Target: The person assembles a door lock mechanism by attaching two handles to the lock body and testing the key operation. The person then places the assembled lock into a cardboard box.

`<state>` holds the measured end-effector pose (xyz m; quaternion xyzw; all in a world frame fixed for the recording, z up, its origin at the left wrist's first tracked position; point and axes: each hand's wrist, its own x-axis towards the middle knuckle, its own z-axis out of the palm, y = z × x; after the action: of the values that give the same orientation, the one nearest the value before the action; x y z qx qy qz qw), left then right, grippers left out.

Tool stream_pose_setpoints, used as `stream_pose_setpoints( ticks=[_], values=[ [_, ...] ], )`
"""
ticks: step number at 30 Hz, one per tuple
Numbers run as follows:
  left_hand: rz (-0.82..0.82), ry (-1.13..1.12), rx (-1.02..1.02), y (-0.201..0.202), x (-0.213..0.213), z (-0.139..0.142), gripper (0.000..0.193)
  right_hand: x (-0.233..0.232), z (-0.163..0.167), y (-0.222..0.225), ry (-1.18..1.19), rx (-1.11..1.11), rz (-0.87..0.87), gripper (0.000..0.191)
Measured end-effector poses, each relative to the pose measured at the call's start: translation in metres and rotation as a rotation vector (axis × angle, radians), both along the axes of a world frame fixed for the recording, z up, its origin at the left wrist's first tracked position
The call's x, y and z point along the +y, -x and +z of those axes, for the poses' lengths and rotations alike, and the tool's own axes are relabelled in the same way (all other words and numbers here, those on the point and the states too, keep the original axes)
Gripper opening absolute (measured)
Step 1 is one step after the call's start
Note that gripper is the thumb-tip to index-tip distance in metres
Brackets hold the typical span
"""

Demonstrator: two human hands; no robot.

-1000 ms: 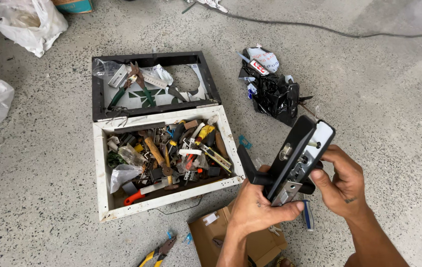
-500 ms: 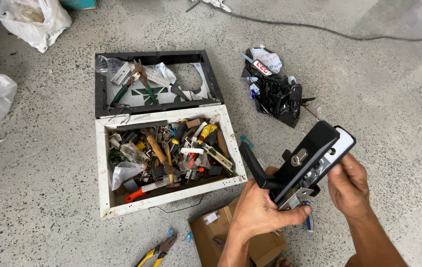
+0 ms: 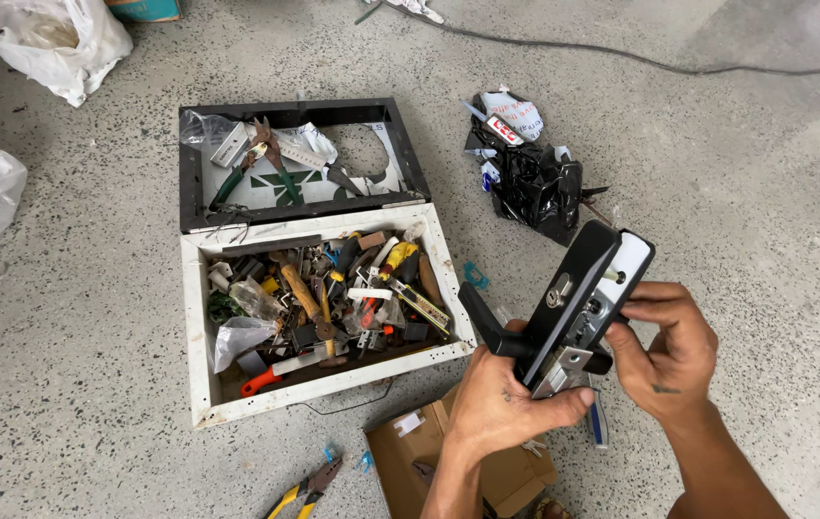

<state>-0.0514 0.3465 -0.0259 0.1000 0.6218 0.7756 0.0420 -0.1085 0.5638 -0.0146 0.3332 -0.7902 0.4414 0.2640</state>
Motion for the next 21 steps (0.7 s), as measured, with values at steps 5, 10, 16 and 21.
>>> stream_pose_setpoints(
  ticks=[5,10,16,21],
  values=[
    [0.014,0.044,0.097,-0.001,-0.005,0.004,0.043,0.004,0.008,-0.004,0.003,-0.145,0.101,0.028],
    [0.034,0.081,0.124,-0.005,-0.002,0.005,0.043,0.029,-0.022,-0.005,0.137,-0.287,0.199,0.022],
    [0.065,0.242,0.185,-0.004,0.005,0.004,0.042,0.061,-0.053,0.0,0.473,-0.594,0.151,0.027],
    [0.074,0.238,0.178,-0.004,0.003,0.004,0.043,0.042,-0.023,-0.006,0.358,-0.538,0.332,0.023]
  ],
)
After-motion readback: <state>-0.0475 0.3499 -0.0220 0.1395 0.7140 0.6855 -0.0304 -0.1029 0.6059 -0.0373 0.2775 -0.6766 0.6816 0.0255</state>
